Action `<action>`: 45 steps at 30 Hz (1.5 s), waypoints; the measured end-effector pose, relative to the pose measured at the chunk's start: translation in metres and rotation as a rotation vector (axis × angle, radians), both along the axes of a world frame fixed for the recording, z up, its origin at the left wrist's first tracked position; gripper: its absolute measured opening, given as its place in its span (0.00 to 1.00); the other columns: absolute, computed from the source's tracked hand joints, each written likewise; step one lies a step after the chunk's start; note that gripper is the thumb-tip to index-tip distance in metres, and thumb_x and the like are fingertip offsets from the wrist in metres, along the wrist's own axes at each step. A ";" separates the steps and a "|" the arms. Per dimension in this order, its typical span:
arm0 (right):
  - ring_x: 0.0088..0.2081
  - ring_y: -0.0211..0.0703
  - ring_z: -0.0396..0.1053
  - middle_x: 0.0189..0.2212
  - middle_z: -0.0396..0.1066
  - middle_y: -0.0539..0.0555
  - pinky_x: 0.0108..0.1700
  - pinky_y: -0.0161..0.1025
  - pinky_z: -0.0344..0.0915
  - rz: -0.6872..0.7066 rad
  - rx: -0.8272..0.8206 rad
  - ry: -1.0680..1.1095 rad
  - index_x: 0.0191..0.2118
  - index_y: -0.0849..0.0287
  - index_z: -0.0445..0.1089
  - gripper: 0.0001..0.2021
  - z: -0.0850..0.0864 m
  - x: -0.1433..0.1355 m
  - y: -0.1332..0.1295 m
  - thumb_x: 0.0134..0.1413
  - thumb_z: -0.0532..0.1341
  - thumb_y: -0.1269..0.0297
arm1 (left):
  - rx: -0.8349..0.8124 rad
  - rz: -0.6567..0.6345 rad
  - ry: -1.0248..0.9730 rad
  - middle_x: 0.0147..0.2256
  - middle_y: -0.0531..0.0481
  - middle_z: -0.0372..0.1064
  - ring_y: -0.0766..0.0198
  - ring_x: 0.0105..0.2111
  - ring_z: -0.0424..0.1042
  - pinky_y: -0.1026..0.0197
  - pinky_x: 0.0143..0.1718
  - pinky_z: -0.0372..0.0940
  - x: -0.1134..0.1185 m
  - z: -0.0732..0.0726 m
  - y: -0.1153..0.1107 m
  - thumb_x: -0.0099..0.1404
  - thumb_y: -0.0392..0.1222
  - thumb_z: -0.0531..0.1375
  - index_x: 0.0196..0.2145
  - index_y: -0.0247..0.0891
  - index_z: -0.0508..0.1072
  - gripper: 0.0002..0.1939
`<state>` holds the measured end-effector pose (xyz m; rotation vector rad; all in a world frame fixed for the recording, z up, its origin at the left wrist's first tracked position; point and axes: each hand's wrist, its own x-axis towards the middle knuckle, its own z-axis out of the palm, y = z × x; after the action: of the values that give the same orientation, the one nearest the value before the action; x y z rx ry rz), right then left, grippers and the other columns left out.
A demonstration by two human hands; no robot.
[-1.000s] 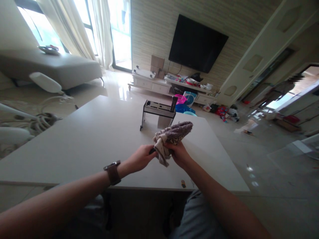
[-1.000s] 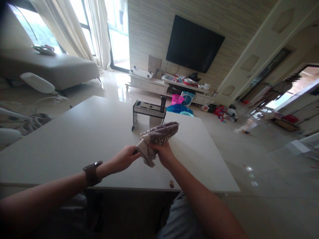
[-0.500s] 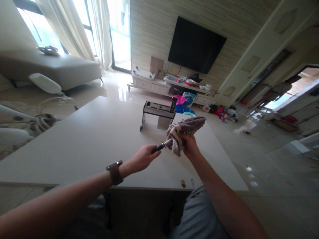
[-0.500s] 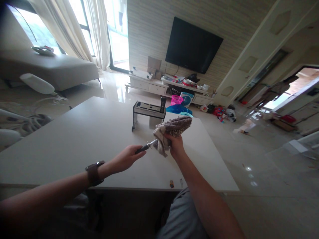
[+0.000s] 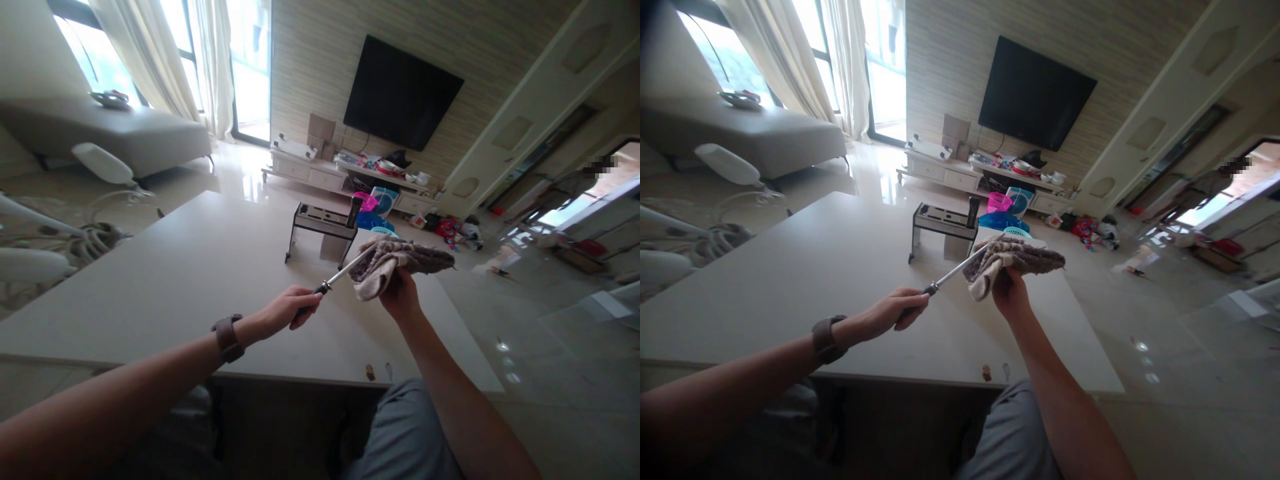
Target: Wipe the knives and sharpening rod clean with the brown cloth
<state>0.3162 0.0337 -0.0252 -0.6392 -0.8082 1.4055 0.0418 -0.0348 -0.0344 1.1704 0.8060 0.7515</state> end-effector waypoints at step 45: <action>0.51 0.59 0.74 0.45 0.80 0.54 0.57 0.57 0.69 0.226 -0.185 0.006 0.43 0.52 0.77 0.28 0.007 -0.039 -0.037 0.44 0.64 0.35 | 0.118 0.074 0.041 0.14 0.58 0.56 0.72 0.13 0.52 0.67 0.13 0.46 0.005 0.000 -0.002 0.64 0.59 0.59 0.25 0.37 0.65 0.23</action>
<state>0.2775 -0.0028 -0.0187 -0.7011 -0.7685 1.7013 0.0466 -0.0365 -0.0348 1.2706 0.8522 0.8477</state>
